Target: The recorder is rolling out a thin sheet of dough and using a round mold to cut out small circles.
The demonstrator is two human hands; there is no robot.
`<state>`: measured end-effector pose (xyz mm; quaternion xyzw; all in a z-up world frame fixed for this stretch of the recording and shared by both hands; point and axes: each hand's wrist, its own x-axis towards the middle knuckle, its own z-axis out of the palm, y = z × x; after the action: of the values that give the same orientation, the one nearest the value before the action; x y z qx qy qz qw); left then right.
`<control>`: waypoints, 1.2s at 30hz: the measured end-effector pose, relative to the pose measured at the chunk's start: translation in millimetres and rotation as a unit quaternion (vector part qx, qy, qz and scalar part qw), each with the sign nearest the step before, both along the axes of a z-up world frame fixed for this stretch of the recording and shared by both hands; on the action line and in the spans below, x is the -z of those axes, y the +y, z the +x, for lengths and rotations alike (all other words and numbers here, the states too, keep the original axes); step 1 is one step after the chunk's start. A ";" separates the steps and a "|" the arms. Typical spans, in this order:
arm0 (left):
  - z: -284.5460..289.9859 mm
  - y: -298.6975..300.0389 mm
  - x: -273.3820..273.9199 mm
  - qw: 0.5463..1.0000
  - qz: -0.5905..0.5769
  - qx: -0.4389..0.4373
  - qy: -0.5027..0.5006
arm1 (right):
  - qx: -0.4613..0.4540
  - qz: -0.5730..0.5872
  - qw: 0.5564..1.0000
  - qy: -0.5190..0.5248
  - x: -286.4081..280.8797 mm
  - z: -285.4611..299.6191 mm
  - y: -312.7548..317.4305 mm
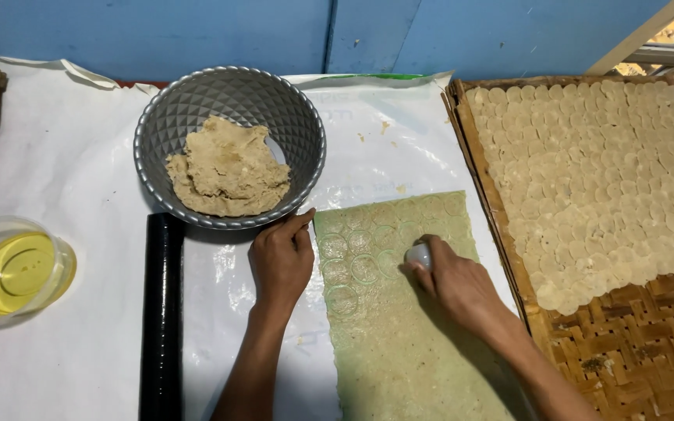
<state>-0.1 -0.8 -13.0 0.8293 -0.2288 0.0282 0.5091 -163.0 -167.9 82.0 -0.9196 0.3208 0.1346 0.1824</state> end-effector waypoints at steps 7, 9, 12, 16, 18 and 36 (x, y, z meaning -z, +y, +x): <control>-0.2 -0.3 -2.7 1.000 0.004 0.004 0.006 | 0.052 -0.044 0.994 -0.085 18.9 -42.1 -31.4; -1.4 -0.6 -4.7 1.000 0.013 -0.002 0.006 | 0.022 -0.046 0.998 -0.046 5.7 -44.3 -17.7; -1.2 -0.2 -1.5 1.000 0.018 -0.002 0.013 | 0.008 -0.054 0.998 -0.039 12.8 -43.8 -25.7; -0.3 -0.9 0.9 1.000 0.016 -0.002 0.011 | -0.013 -0.074 0.997 -0.029 16.8 -34.6 -33.5; -0.6 -0.9 0.6 1.000 0.017 -0.003 0.010 | -0.035 -0.089 0.995 -0.004 20.2 -31.0 -35.4; 0.0 -0.7 2.9 1.000 0.015 0.000 0.010 | -0.032 -0.103 0.992 0.061 16.3 -17.8 -29.0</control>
<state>-0.1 -1.5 -15.9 0.8373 -0.2238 0.0159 0.4986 -180.8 -197.0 65.8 -0.9335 0.3135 0.1624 0.0626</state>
